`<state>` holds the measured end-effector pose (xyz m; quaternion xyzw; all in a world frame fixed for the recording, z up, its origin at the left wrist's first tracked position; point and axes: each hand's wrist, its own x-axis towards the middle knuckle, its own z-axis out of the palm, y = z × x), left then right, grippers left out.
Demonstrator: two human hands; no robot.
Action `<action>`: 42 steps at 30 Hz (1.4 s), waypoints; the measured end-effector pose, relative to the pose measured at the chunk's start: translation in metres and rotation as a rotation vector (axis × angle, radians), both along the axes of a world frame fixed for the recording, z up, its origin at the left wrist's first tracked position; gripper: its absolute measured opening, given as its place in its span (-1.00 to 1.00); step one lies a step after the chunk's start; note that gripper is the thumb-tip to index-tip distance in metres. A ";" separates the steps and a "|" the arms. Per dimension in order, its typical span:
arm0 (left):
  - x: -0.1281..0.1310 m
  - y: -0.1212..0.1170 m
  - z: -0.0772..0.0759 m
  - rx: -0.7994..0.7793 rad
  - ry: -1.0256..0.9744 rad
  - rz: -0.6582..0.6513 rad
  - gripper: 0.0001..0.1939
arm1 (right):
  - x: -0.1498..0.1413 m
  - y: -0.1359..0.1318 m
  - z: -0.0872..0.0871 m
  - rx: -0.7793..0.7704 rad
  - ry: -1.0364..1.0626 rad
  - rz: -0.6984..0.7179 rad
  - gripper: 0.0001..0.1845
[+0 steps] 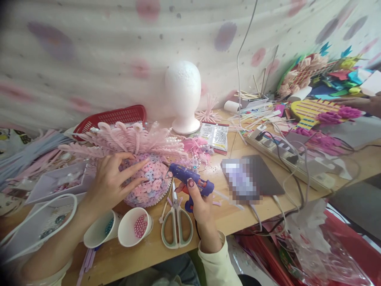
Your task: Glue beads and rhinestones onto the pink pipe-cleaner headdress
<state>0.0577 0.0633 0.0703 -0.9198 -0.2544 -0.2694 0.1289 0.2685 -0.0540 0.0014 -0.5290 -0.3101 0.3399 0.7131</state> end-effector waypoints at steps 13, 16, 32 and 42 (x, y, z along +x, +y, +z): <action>-0.006 -0.042 0.023 -1.440 -0.749 -0.252 -0.78 | 0.000 0.006 -0.005 -0.114 -0.028 -0.164 -0.34; -0.005 -0.051 0.029 -1.750 -0.295 -0.311 -0.75 | -0.001 0.008 -0.002 -0.065 -0.023 -0.171 -0.36; 0.035 -0.020 0.026 -0.250 0.010 0.087 -0.84 | 0.002 0.010 0.000 0.001 -0.033 -0.141 -0.38; 0.052 -0.019 0.023 -0.277 0.242 0.226 -0.76 | 0.004 0.005 0.000 -0.019 -0.006 -0.103 -0.36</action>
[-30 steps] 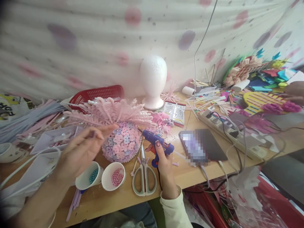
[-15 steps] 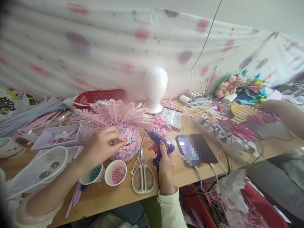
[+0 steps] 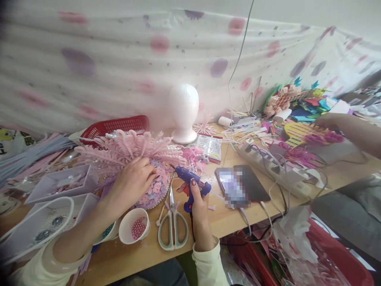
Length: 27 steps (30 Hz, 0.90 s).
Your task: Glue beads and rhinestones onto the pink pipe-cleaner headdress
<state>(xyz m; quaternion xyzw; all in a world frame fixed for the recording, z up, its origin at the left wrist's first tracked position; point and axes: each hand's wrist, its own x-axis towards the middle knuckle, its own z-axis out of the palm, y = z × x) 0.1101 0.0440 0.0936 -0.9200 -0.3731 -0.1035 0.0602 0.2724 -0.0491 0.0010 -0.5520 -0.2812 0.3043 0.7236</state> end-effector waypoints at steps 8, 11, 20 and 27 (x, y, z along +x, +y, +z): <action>0.003 0.001 0.003 -0.135 -0.287 -0.095 -0.80 | -0.001 -0.002 -0.003 0.046 0.052 -0.048 -0.38; 0.003 0.000 0.009 -0.423 -0.580 -0.086 -0.86 | -0.002 -0.004 -0.003 0.083 0.084 -0.038 -0.42; -0.053 0.007 0.024 -0.746 -0.798 -0.034 -0.65 | -0.001 -0.006 -0.007 0.090 0.051 -0.038 -0.40; -0.133 0.024 0.050 -0.341 -0.914 0.218 -0.46 | 0.003 -0.002 -0.009 0.099 -0.060 -0.043 -0.35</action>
